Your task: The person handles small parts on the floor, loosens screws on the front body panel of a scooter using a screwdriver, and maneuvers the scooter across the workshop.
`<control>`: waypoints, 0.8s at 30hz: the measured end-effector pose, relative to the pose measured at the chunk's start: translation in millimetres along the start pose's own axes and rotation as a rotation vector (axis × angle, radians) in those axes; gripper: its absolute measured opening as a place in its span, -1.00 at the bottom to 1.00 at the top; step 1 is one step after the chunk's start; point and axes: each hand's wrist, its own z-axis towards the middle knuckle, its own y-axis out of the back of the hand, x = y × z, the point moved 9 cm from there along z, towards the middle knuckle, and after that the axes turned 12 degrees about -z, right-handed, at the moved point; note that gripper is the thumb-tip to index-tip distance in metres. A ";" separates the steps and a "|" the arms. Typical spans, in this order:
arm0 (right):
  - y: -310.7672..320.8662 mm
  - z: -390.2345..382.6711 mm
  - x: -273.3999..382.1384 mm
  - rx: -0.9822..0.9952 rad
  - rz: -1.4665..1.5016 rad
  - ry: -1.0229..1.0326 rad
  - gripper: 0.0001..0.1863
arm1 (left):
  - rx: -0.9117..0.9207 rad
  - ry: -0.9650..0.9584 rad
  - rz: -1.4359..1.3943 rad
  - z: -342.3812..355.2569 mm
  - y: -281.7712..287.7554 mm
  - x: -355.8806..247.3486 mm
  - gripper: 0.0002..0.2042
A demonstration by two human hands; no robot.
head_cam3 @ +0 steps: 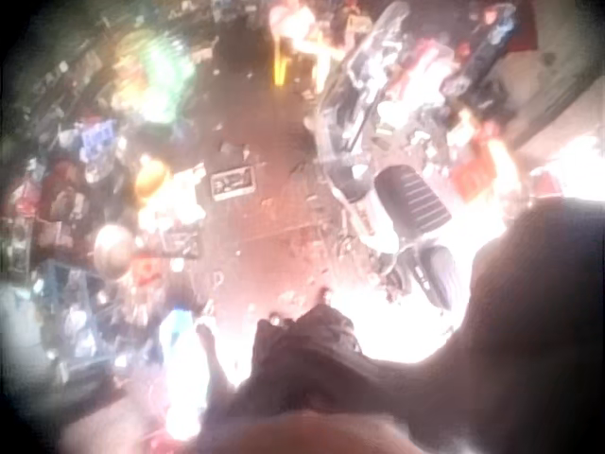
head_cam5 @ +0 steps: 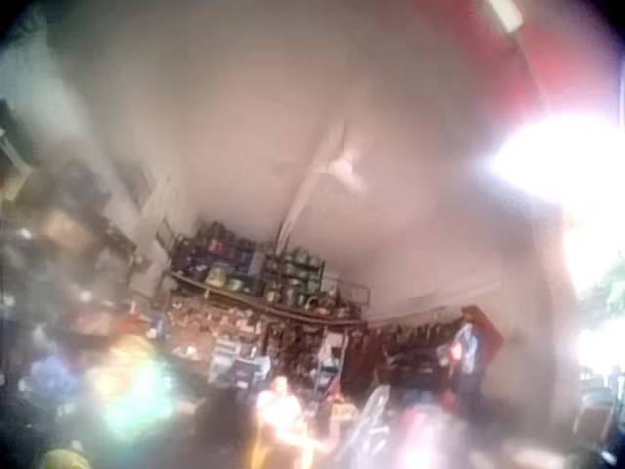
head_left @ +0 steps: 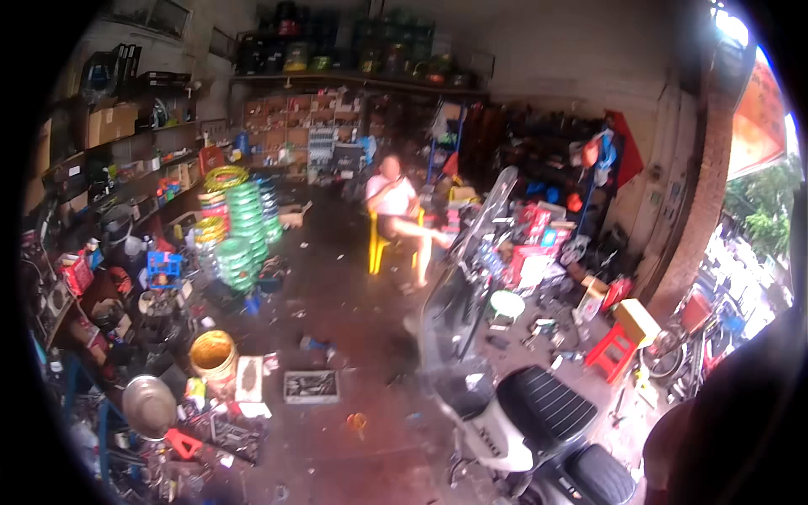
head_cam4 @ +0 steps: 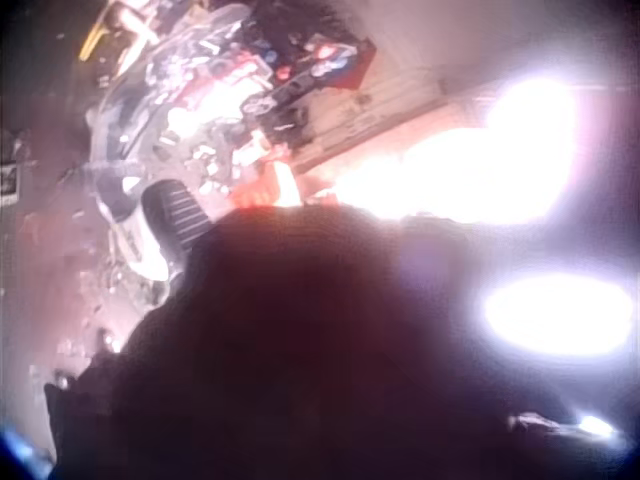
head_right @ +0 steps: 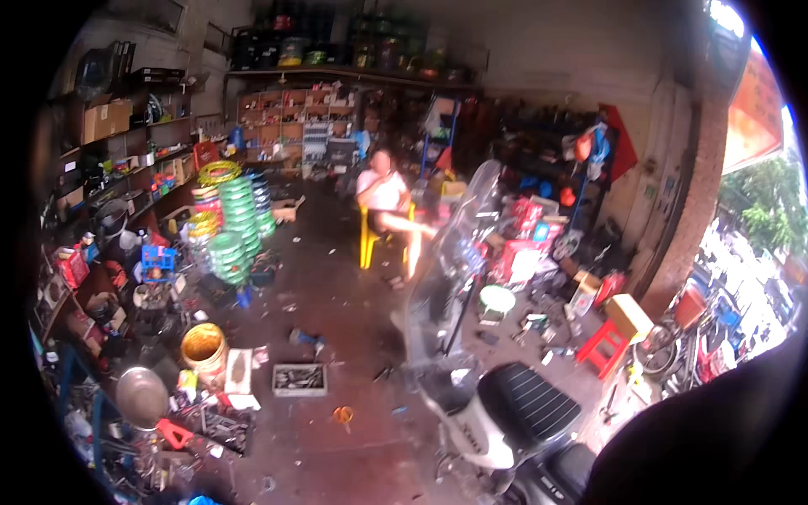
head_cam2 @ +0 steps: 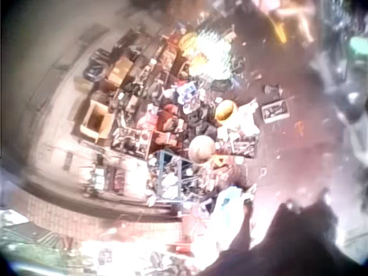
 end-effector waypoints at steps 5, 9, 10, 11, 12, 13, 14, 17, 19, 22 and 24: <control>-9.8 9.8 1.8 0.008 -0.026 -0.011 -0.43 | 0.049 0.033 -0.066 7.3 -23.0 17.3 -0.94; -17.7 21.0 -4.7 -0.001 -0.059 -0.009 -0.41 | 0.074 0.037 -0.082 13.0 -12.7 40.2 -0.96; -11.9 24.5 0.1 -0.021 -0.082 0.005 -0.41 | 0.101 0.016 -0.123 19.3 -15.7 47.6 -0.96; 1.9 28.1 14.7 -0.041 -0.107 0.014 -0.41 | 0.148 -0.010 -0.173 21.4 -12.2 54.5 -0.95; -3.5 36.3 26.0 -0.047 -0.070 0.049 -0.40 | 0.125 0.012 -0.256 7.1 9.3 74.8 -0.95; -9.1 37.0 34.1 -0.031 -0.023 0.054 -0.40 | 0.081 0.061 -0.299 -11.6 39.8 98.3 -0.94; -10.6 39.6 39.1 -0.043 -0.036 0.073 -0.40 | 0.066 0.108 -0.259 -5.1 40.2 101.5 -0.99; -38.1 31.3 34.9 0.016 -0.052 0.025 -0.39 | -0.049 0.146 -0.116 -5.7 62.2 110.3 -0.91; -88.8 -3.3 18.7 0.130 -0.016 -0.074 -0.38 | -0.071 0.146 -0.083 -17.5 81.7 108.8 -0.87; -175.5 -159.5 -16.0 0.569 -0.145 -0.288 -0.56 | -0.080 0.144 -0.002 -11.4 95.4 118.6 -0.90; -219.7 -343.4 -33.1 1.060 -0.135 -0.580 -0.46 | -0.042 0.132 -0.074 -13.6 101.1 116.6 -0.90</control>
